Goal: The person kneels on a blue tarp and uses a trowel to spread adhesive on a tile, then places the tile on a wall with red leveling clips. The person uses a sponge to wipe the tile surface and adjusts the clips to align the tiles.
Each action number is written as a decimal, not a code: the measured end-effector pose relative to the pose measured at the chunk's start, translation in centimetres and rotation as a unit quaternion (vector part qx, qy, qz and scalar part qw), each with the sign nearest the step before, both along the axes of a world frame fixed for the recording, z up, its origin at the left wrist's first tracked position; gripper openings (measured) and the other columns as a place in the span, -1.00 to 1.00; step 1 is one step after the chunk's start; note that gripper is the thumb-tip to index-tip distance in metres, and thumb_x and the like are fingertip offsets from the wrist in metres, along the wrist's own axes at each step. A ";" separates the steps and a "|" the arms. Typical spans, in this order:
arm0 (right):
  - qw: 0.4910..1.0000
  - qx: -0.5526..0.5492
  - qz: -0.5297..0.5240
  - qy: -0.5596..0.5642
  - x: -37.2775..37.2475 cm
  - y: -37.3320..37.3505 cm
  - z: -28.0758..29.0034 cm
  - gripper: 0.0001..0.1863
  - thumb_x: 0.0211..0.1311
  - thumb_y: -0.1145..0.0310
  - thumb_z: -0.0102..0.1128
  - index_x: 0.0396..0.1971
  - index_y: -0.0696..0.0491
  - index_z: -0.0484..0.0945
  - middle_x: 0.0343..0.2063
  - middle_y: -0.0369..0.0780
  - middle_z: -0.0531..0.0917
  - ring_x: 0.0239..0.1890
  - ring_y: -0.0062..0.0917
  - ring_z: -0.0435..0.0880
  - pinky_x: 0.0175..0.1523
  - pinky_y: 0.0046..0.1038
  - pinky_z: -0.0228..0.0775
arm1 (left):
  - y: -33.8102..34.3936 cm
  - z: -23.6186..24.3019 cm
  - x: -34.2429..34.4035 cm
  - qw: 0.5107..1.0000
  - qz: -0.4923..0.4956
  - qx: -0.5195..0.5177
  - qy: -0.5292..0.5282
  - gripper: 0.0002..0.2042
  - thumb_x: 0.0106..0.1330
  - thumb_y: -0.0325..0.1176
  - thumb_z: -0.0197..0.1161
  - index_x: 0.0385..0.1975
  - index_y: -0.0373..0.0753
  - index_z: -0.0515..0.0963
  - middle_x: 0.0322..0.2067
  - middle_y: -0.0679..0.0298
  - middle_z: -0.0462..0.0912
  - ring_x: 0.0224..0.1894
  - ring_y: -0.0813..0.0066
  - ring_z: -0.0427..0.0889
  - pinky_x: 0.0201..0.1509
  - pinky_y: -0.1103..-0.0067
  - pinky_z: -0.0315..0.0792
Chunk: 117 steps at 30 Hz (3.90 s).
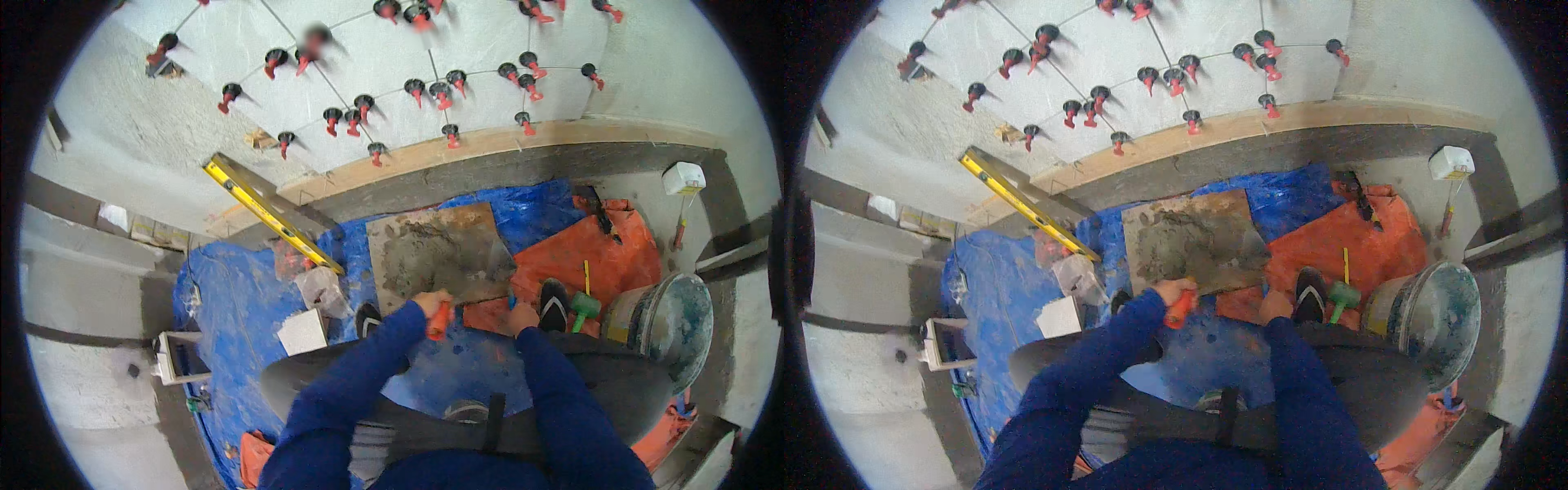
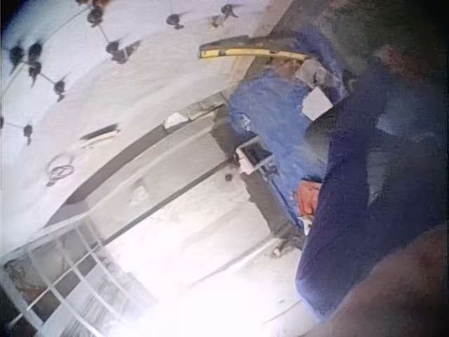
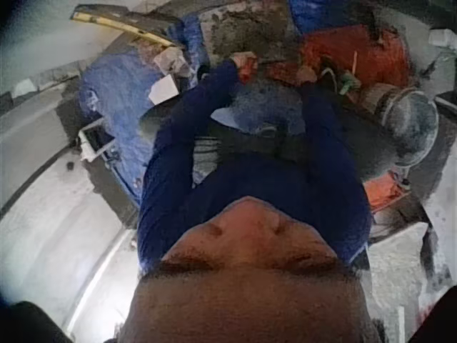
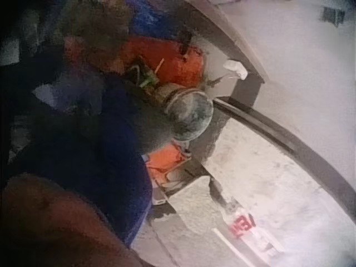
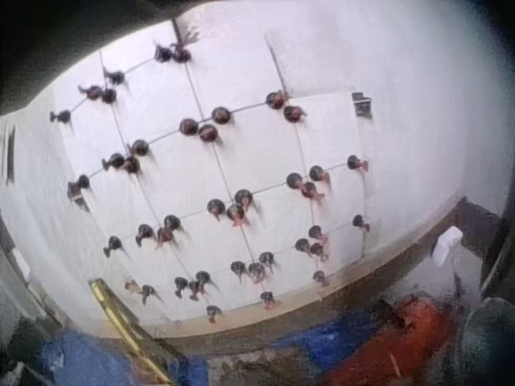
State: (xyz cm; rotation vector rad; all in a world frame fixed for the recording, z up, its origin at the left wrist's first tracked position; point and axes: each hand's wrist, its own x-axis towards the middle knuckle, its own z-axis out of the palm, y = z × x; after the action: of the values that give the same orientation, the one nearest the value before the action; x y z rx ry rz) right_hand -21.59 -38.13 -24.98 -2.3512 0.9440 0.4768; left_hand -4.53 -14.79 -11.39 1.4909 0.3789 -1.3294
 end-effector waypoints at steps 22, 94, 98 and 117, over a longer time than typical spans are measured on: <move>0.959 -0.159 0.189 -0.142 12.5 3.2 10.4 -0.64 0.32 0.30 0.04 0.06 -0.01 0.61 -0.25 -0.06 0.72 -0.21 -0.12 0.75 -0.16 0.01 0.58 | 7.1 9.7 3.7 0.983 -0.137 0.040 -0.116 -0.69 0.36 -0.27 0.32 -0.15 -0.42 0.50 -0.40 0.14 0.63 -0.49 0.33 0.65 -0.49 0.43 0.63; 0.973 0.055 0.180 -0.131 2.9 12.5 11.3 -0.44 0.31 0.07 0.18 0.22 0.06 0.44 -0.25 0.08 0.71 -0.11 0.04 0.68 -0.07 0.04 0.49 | 14.6 23.6 4.9 0.641 -0.333 0.331 -0.608 -0.37 0.21 -0.49 0.14 0.36 0.05 0.39 -0.11 -0.08 0.71 -0.05 -0.05 0.70 0.09 0.15 0.57; 0.964 0.053 0.194 -0.172 4.0 14.1 8.5 -0.46 0.34 -0.01 0.17 0.15 0.07 0.52 -0.21 0.11 0.70 -0.07 0.02 0.68 0.02 0.02 0.46 | 14.8 24.1 5.8 0.655 -0.317 0.290 -0.622 -0.37 0.20 -0.48 0.14 0.36 0.02 0.40 -0.15 -0.09 0.71 -0.07 -0.07 0.70 0.05 0.14 0.56; 0.953 0.220 0.202 0.040 14.8 3.7 8.4 -0.43 0.30 0.02 0.36 -0.02 0.28 0.63 -0.55 -0.18 0.65 -0.52 -0.51 0.63 -0.47 -0.38 0.40 | 14.9 24.9 6.3 0.671 -0.303 0.292 -0.610 -0.48 0.22 -0.46 0.16 0.26 -0.06 0.49 -0.15 -0.09 0.70 -0.11 -0.10 0.69 -0.01 0.12 0.57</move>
State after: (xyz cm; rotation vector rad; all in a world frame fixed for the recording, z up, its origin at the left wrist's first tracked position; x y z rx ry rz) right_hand -6.79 -34.42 -16.62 -2.1130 0.3280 0.8527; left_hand 1.80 0.12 13.47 2.8381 -0.7150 -0.3131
